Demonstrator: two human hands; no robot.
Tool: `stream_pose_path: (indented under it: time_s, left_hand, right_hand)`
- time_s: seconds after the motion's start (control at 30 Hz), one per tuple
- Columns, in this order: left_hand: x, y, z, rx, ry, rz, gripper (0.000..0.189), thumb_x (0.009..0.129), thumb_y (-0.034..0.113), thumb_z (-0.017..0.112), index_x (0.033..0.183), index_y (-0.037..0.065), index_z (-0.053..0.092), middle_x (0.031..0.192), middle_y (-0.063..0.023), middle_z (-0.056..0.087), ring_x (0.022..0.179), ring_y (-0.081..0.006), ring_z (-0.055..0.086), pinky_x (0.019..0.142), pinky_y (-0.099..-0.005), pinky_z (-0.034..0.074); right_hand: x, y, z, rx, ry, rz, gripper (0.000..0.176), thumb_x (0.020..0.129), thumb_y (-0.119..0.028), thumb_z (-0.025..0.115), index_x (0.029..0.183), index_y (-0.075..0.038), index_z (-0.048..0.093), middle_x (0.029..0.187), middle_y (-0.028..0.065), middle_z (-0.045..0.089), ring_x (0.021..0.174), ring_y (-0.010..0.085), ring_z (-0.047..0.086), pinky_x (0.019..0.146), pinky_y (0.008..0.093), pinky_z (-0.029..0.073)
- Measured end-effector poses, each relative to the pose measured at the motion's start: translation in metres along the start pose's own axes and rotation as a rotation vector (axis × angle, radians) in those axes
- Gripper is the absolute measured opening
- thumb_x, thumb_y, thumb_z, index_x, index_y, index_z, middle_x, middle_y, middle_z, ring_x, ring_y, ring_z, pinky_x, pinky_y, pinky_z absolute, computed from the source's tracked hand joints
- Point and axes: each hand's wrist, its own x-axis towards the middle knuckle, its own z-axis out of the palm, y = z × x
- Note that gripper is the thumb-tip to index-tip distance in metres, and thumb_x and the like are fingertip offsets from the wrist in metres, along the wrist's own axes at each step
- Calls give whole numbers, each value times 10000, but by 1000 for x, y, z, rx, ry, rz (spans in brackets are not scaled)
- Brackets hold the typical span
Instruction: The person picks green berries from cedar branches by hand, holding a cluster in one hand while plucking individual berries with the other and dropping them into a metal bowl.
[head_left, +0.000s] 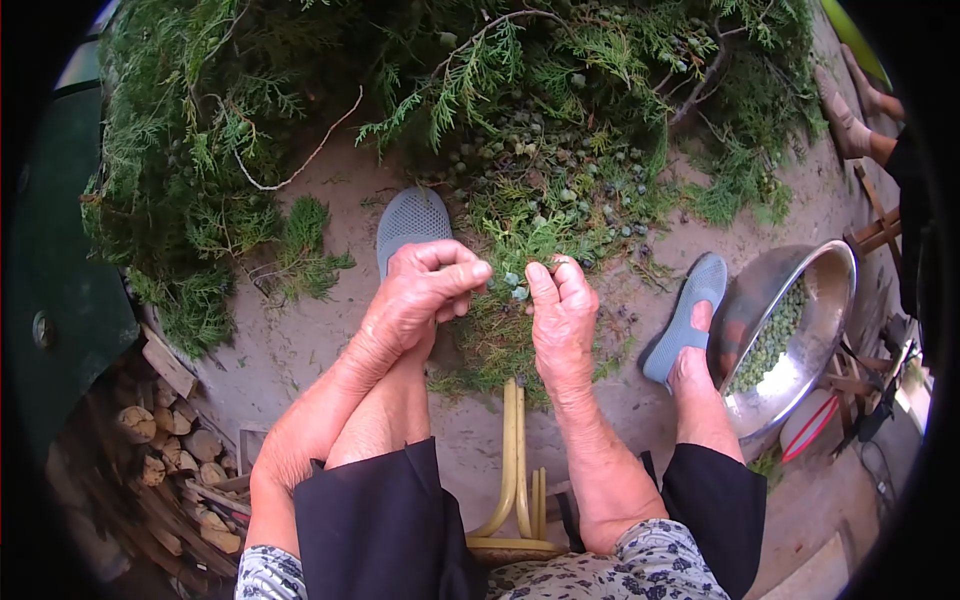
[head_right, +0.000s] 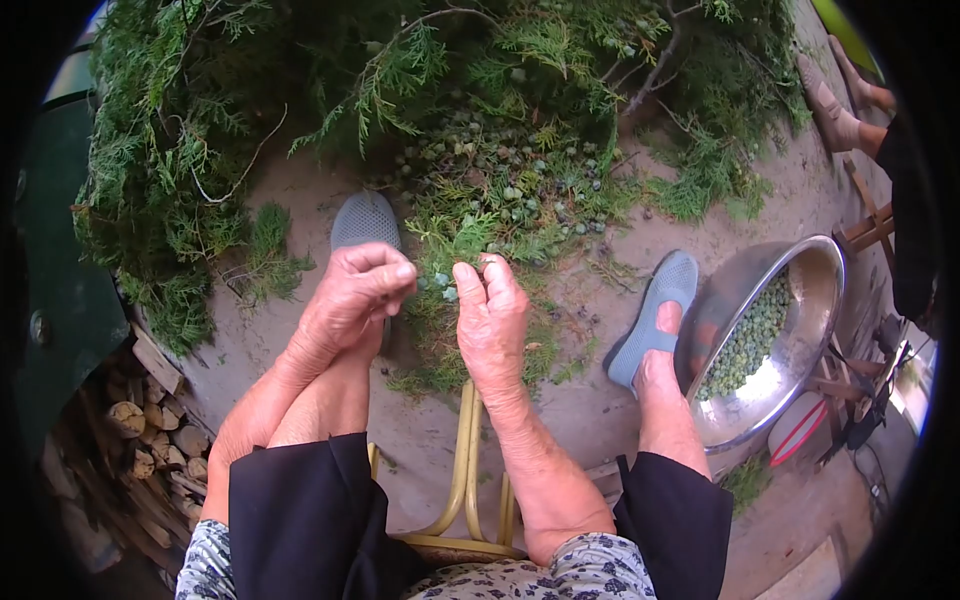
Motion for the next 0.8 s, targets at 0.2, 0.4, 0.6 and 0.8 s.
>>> stream_pose_path:
  time_s: [0.2,0.4,0.6,0.8]
  left_hand:
    - [0,7,12,492,42,-17,286,782,278,728,727,17,625,601,1,536,520,-62,443,464,-216,355]
    - [1,5,11,443,-17,-18,310,778,292,733,699,17,614,595,-17,547,500,-67,455,439,-221,357]
    - [2,-4,1,74,-112,-72,241,831,245,677,794,14,621,667,-38,597,524,-61,512,428,-194,378]
    - [1,2,2,-74,-121,-36,197,838,206,669,794,20,622,702,-60,637,496,-52,501,400,-176,346]
  right_hand:
    - [-3,-8,10,-71,42,-22,150,852,-97,616,962,-4,575,726,113,599,621,189,560,572,315,452]
    - [-2,-13,17,-72,32,-157,163,813,-7,605,973,-13,581,778,107,619,700,187,604,641,306,476]
    - [9,-10,18,579,15,203,131,824,28,596,954,26,581,796,49,611,676,122,564,605,250,455]
    - [13,-8,19,549,138,162,152,815,25,636,955,42,579,779,17,570,700,80,524,632,216,429]
